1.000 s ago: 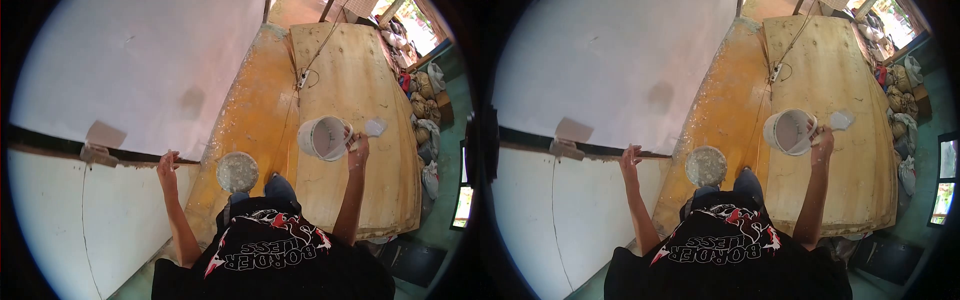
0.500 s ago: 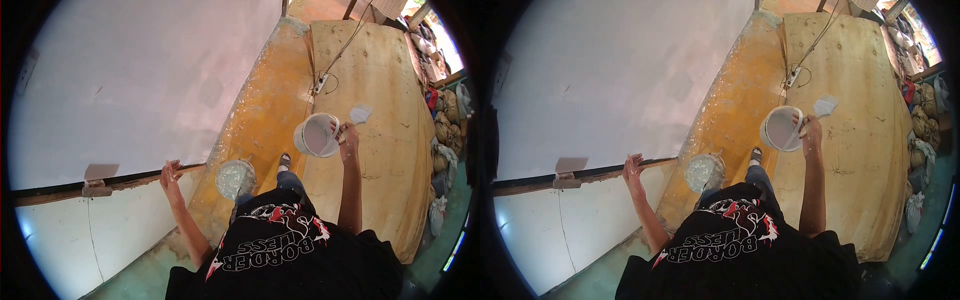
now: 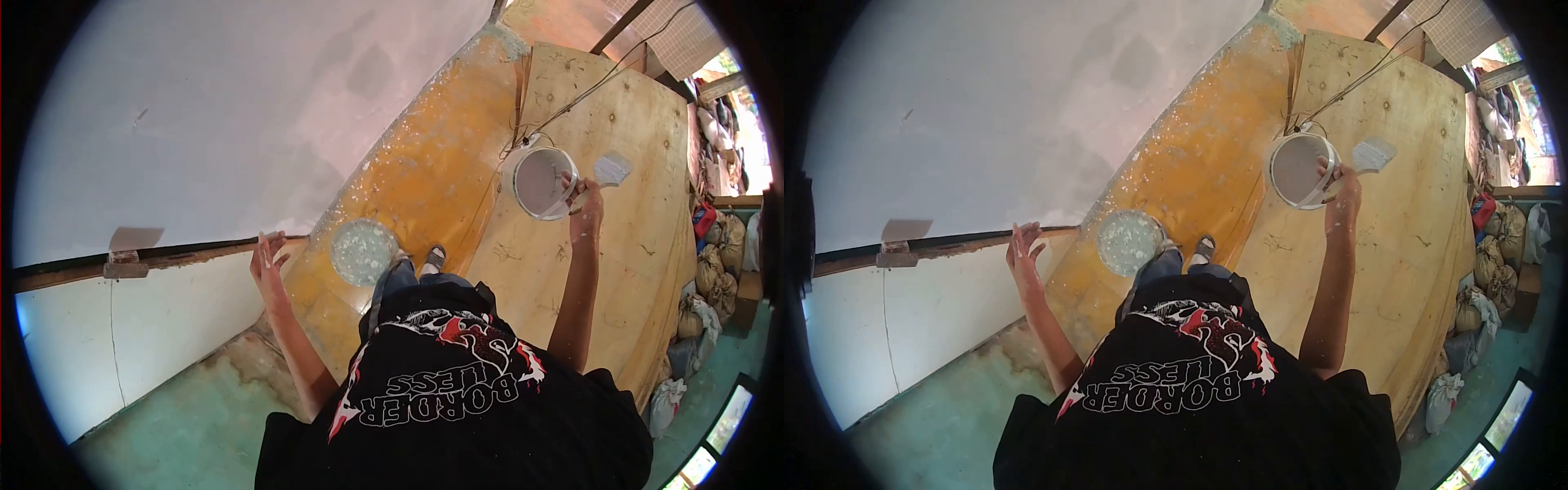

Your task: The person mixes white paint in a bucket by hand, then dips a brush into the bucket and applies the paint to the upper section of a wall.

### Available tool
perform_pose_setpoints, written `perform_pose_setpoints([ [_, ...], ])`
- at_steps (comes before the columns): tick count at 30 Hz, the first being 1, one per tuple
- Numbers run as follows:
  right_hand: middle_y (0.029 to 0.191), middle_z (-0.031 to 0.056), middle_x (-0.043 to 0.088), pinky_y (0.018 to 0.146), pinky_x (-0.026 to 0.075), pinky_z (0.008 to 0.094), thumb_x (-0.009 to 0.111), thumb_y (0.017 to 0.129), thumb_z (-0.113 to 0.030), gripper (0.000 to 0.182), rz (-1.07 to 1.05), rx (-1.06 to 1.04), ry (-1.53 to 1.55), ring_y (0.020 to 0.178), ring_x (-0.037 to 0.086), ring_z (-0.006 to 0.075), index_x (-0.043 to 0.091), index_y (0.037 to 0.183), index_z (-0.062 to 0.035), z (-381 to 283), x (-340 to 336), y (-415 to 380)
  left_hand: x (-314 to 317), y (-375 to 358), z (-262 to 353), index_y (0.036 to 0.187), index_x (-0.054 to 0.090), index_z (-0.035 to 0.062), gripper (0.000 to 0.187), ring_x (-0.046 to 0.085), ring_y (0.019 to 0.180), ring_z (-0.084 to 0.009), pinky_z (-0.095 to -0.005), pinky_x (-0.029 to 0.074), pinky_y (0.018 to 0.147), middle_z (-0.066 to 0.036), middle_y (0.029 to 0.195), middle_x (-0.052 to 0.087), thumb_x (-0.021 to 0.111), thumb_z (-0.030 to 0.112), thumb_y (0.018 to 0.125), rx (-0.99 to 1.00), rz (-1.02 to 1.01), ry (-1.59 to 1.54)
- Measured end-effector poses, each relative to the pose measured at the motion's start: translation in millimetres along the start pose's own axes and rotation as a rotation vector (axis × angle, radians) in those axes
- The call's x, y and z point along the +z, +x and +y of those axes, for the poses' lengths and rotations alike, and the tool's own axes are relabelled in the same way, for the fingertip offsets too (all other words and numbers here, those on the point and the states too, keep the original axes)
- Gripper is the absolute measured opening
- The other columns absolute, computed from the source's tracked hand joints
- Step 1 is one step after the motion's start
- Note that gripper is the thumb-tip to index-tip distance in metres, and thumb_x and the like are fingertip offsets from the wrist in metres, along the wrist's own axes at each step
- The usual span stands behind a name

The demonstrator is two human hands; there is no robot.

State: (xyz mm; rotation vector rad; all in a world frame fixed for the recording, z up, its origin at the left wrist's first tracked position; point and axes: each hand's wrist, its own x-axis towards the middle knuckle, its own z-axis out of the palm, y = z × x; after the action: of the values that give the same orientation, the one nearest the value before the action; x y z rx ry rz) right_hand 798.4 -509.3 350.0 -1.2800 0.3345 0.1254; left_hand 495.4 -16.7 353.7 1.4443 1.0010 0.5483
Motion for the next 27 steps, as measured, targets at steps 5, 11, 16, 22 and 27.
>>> perform_pose_setpoints([
  [5, 0.112, 0.0237, 0.067, 0.080, 0.050, 0.0333, 0.048, 0.096, -0.024, 0.022, 0.007, 0.023, 0.061, 0.091, 0.067, 0.0222, 0.047, 0.080, -0.0092, -2.9, -12.7, 2.7, 29.4, 6.7, 3.8, 0.114, 0.065, 0.0061, 0.045, 0.063, 0.106, -0.0181, -0.0344, 0.049, 0.084, -0.008, 0.113, 0.069, 0.052, 0.047, 0.100, -0.015, -0.038, -0.003],
  [11, 0.114, 0.0231, 0.067, 0.071, 0.046, 0.0297, 0.051, 0.095, -0.026, 0.021, -0.027, 0.101, 0.033, 0.094, 0.066, 0.0225, 0.046, 0.081, -0.0106, 26.3, -23.4, 5.2, 42.4, 12.6, 24.6, 0.113, 0.064, 0.0062, 0.045, 0.062, 0.108, -0.0193, -0.0340, 0.048, 0.086, -0.009, 0.116, 0.067, 0.053, 0.047, 0.099, 0.021, -0.024, -0.049],
  [16, 0.114, 0.0235, 0.067, 0.071, 0.044, 0.0297, 0.050, 0.095, -0.026, 0.023, 0.035, 0.174, 0.017, 0.095, 0.065, 0.0240, 0.046, 0.079, -0.0109, 41.3, -13.8, -13.2, 31.3, 11.8, 22.5, 0.112, 0.064, 0.0057, 0.044, 0.063, 0.106, -0.0191, -0.0338, 0.048, 0.086, -0.009, 0.114, 0.068, 0.053, 0.046, 0.100, 0.052, 0.007, -0.087],
  [22, 0.114, 0.0220, 0.067, 0.086, 0.051, 0.0338, 0.048, 0.098, -0.027, 0.025, -0.097, 0.195, 0.044, 0.096, 0.067, 0.0228, 0.046, 0.079, -0.0109, 47.2, -22.4, -19.8, 18.2, -3.7, -1.5, 0.108, 0.068, 0.0063, 0.042, 0.063, 0.101, -0.0169, -0.0324, 0.049, 0.082, -0.006, 0.107, 0.070, 0.054, 0.045, 0.100, 0.004, 0.006, -0.079],
  [27, 0.117, 0.0242, 0.065, 0.088, 0.050, 0.0343, 0.047, 0.098, -0.028, 0.026, -0.082, 0.207, -0.020, 0.098, 0.066, 0.0233, 0.045, 0.079, -0.0108, 59.7, 0.0, -43.0, 9.7, -18.8, -17.8, 0.108, 0.068, 0.0070, 0.040, 0.063, 0.102, -0.0155, -0.0322, 0.049, 0.081, -0.005, 0.108, 0.070, 0.053, 0.044, 0.101, -0.092, -0.008, -0.017],
])
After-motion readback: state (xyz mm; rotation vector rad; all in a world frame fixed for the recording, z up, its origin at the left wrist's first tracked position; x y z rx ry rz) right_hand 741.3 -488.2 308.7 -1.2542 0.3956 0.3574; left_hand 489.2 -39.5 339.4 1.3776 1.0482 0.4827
